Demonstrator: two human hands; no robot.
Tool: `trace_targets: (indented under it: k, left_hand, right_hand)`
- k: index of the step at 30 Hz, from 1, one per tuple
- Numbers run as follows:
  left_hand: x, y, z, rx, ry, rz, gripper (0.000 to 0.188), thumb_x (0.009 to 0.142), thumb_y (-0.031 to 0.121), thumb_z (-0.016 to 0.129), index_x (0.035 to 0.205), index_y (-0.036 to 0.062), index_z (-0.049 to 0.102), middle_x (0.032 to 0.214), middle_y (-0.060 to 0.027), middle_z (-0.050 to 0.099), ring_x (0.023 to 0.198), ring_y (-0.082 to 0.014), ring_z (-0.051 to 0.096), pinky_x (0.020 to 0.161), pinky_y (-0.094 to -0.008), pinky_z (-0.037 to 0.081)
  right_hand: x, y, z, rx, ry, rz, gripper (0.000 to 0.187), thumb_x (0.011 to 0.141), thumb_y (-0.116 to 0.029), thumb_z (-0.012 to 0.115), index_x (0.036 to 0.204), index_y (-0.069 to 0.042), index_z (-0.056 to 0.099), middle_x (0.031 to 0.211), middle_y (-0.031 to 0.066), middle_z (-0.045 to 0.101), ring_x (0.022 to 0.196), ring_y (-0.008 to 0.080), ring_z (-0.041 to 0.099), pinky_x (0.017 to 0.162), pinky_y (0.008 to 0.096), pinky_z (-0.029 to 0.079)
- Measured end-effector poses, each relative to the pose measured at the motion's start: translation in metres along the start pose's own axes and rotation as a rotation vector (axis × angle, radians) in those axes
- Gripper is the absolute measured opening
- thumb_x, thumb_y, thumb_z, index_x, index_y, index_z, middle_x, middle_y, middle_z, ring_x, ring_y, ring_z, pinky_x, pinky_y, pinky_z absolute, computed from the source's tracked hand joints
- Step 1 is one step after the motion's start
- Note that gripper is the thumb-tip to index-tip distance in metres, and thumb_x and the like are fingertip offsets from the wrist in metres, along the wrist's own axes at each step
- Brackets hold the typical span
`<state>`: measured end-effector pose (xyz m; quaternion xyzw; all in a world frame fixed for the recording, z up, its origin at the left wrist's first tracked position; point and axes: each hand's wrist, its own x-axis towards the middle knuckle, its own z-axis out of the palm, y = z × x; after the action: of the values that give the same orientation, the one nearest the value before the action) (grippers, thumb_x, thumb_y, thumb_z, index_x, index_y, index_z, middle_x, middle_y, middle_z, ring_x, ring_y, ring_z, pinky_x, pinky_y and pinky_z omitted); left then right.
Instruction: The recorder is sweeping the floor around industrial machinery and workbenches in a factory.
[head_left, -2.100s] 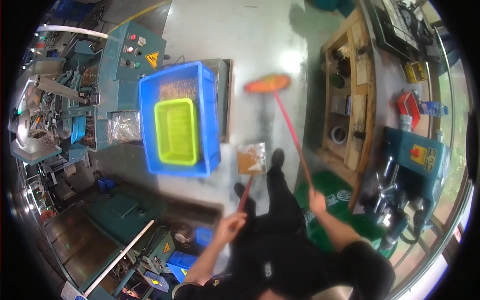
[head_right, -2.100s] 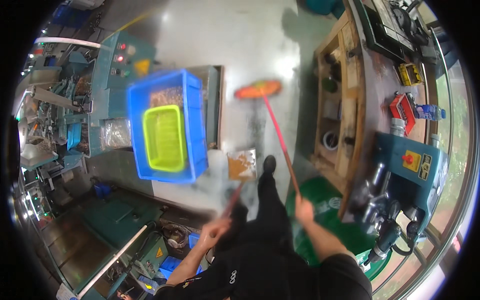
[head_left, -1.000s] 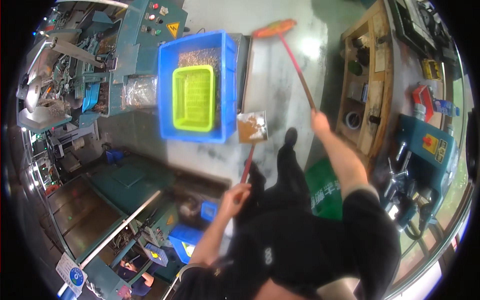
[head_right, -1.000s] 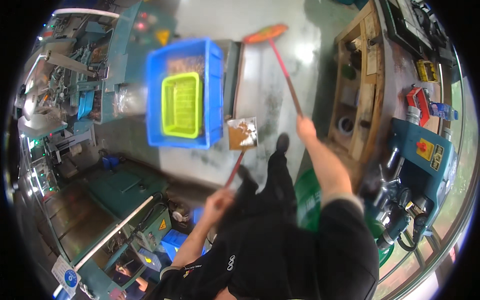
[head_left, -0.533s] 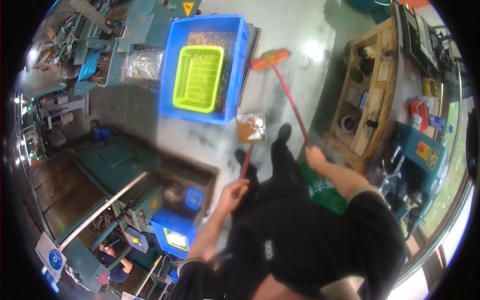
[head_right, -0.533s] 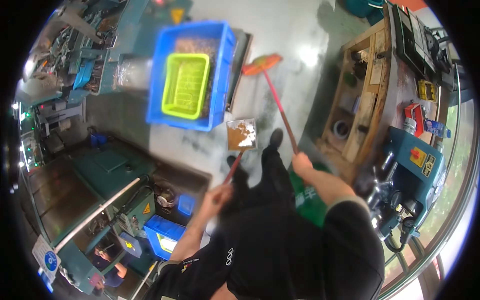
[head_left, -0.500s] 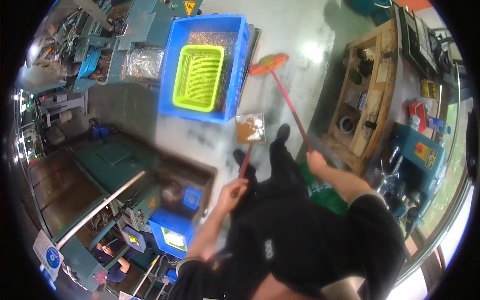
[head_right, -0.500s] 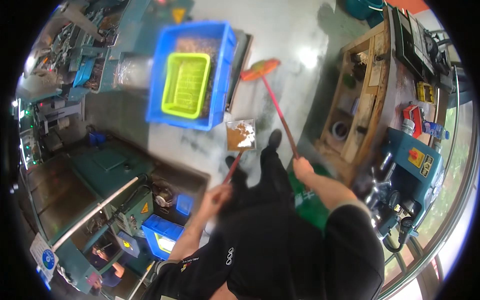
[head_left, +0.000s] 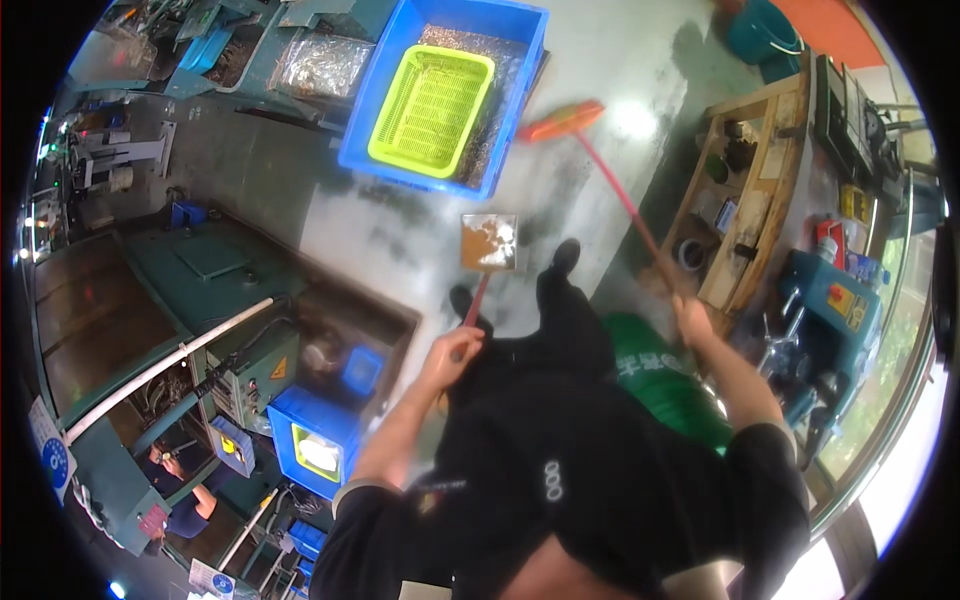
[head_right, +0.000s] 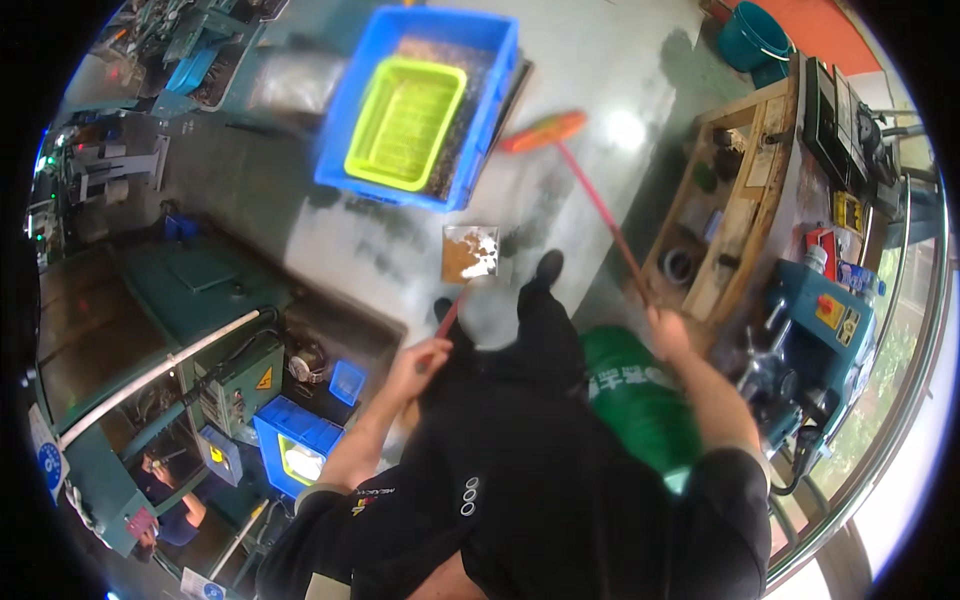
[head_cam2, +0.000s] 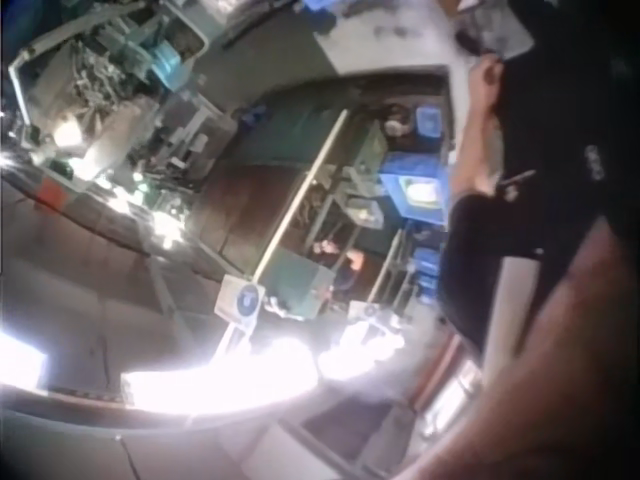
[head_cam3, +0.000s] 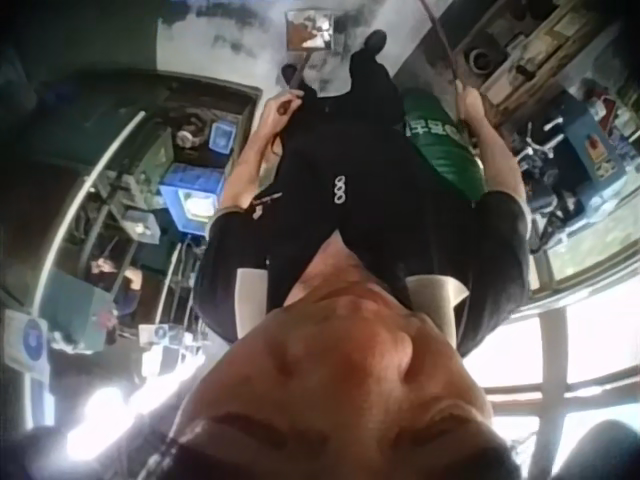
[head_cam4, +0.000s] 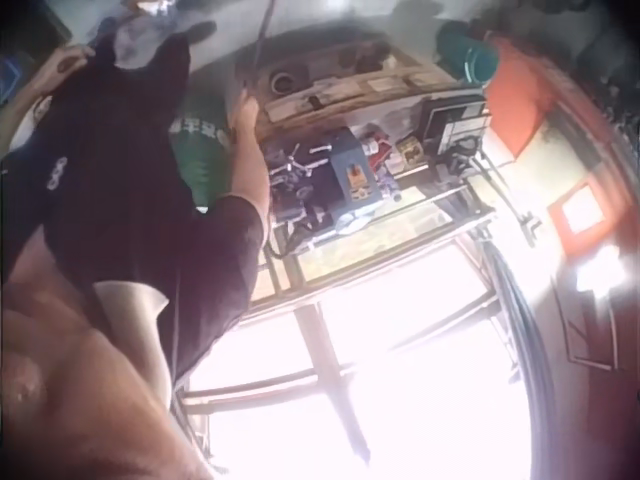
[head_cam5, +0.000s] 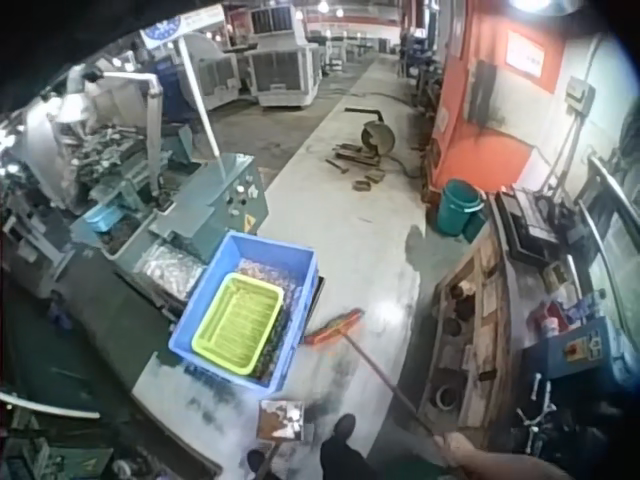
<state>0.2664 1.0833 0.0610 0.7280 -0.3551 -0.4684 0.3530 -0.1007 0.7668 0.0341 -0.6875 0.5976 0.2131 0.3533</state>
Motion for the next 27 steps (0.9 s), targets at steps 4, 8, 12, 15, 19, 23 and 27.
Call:
trace_targets:
  k: [4, 8, 12, 15, 19, 23, 27]
  left_hand:
    - [-0.010, -0.033, -0.024, 0.001, -0.085, 0.005, 0.015, 0.082, 0.009, 0.062, 0.095, 0.0011, 0.062, 0.096, -0.0140, 0.063, 0.088, -0.0259, 0.062, 0.076, -0.0313, 0.048]
    - [-0.019, -0.064, -0.064, 0.009, -0.155, 0.055, 0.012, 0.081, 0.008, 0.063, 0.091, 0.0009, 0.062, 0.097, -0.0134, 0.064, 0.089, -0.0264, 0.062, 0.076, -0.0310, 0.048]
    - [-0.040, -0.106, -0.093, -0.024, -0.188, 0.134, 0.010, 0.080, 0.007, 0.063, 0.086, -0.0003, 0.060, 0.096, -0.0126, 0.064, 0.086, -0.0263, 0.063, 0.075, -0.0306, 0.049]
    - [-0.062, -0.116, -0.107, -0.057, -0.176, 0.141, 0.010, 0.080, 0.007, 0.063, 0.087, 0.0004, 0.061, 0.095, -0.0121, 0.065, 0.084, -0.0253, 0.063, 0.075, -0.0296, 0.049]
    - [-0.087, -0.130, -0.111, -0.050, -0.118, 0.119, 0.013, 0.080, 0.007, 0.063, 0.092, 0.0019, 0.063, 0.093, -0.0115, 0.065, 0.084, -0.0229, 0.064, 0.076, -0.0290, 0.049]
    - [-0.119, -0.144, -0.099, -0.112, -0.065, 0.066, 0.014, 0.080, 0.006, 0.062, 0.094, 0.0027, 0.063, 0.094, -0.0118, 0.065, 0.085, -0.0224, 0.063, 0.077, -0.0297, 0.048]
    - [-0.156, -0.132, -0.075, -0.103, -0.029, 0.028, 0.016, 0.082, 0.011, 0.061, 0.097, 0.0038, 0.062, 0.098, -0.0113, 0.064, 0.090, -0.0263, 0.062, 0.079, -0.0305, 0.047]
  right_hand:
    - [0.066, -0.059, 0.061, 0.428, -0.011, 0.168, 0.051, 0.091, -0.041, 0.039, 0.076, 0.005, 0.056, 0.056, 0.0185, 0.053, 0.047, 0.0306, 0.054, 0.046, 0.0438, 0.044]
    - [0.026, -0.087, 0.174, 0.552, -0.148, 0.352, 0.051, 0.092, -0.039, 0.038, 0.082, 0.007, 0.058, 0.054, 0.0158, 0.052, 0.048, 0.0275, 0.058, 0.050, 0.0393, 0.049]
    - [-0.113, -0.071, 0.259, 0.216, -0.105, 0.390, 0.053, 0.088, -0.047, 0.044, 0.082, 0.003, 0.060, 0.071, 0.0198, 0.062, 0.071, 0.0317, 0.064, 0.058, 0.0414, 0.050]
    - [-0.201, -0.054, 0.278, 0.209, -0.144, 0.384, 0.055, 0.087, -0.050, 0.045, 0.077, 0.002, 0.060, 0.067, 0.0170, 0.060, 0.068, 0.0303, 0.061, 0.060, 0.0424, 0.048]
    - [-0.228, -0.055, 0.264, 0.240, -0.017, 0.227, 0.057, 0.090, -0.049, 0.041, 0.070, 0.002, 0.060, 0.059, 0.0159, 0.056, 0.055, 0.0290, 0.057, 0.053, 0.0423, 0.045]
    - [-0.135, -0.108, 0.231, 0.268, -0.059, 0.164, 0.062, 0.091, -0.049, 0.035, 0.061, 0.003, 0.052, 0.052, 0.0144, 0.051, 0.046, 0.0280, 0.056, 0.044, 0.0416, 0.044]
    - [-0.071, -0.118, 0.255, 0.559, -0.203, 0.263, 0.052, 0.092, -0.041, 0.035, 0.064, 0.002, 0.046, 0.048, 0.0120, 0.044, 0.037, 0.0245, 0.047, 0.034, 0.0382, 0.040]
